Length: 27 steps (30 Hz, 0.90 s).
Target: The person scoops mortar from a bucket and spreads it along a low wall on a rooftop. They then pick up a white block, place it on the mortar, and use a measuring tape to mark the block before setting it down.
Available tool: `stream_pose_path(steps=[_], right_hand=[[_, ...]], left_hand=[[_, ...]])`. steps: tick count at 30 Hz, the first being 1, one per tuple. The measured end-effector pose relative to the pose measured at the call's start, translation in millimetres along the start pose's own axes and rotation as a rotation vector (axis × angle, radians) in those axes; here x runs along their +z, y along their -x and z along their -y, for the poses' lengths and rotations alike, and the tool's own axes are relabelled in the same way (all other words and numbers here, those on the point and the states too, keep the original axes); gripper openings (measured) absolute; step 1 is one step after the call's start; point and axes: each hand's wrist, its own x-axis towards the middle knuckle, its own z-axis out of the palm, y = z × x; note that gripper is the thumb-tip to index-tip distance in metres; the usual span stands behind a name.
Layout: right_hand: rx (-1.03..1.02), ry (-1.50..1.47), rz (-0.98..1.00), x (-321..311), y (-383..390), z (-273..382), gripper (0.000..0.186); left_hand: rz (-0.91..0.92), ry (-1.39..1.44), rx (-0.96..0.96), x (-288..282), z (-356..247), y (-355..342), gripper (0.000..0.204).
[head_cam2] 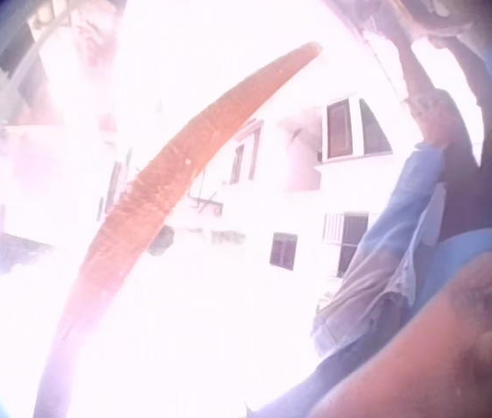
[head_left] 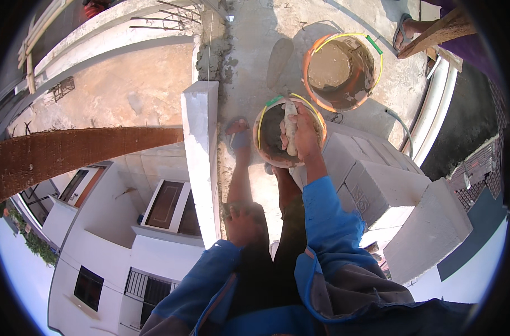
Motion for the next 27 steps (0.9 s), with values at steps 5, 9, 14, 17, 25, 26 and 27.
stream_pose_path(steps=[5,9,14,17,25,26,27], right_hand=[[0.176,-0.208,0.196,111.6,-41.3,-26.0,0.038],[0.209,-0.304,0.295,176.1,-137.5,-31.3,0.032],[0.105,-0.583,0.218,207.3,-293.4,-15.5,0.031],[0.053,-0.684,0.144,230.3,-337.7,-2.6,0.030],[0.167,-0.901,0.129,242.5,-300.0,-41.8,0.026],[0.185,-0.921,0.129,242.2,-285.0,-49.3,0.026],[0.205,-0.924,0.113,244.0,-270.5,-55.3,0.025]], left_hand=[[-0.016,0.046,-0.008,-12.6,18.3,-2.1,0.054],[0.003,0.071,-0.052,-38.2,39.3,-2.2,0.056],[-0.087,0.187,-0.063,-67.3,54.6,-2.9,0.048],[-0.133,0.240,-0.093,-77.9,66.2,-5.2,0.047],[-0.088,0.251,-0.025,-76.0,74.7,2.0,0.048],[-0.069,0.225,0.011,-71.4,77.0,3.3,0.048],[-0.055,0.231,0.018,-71.6,76.1,3.4,0.048]])
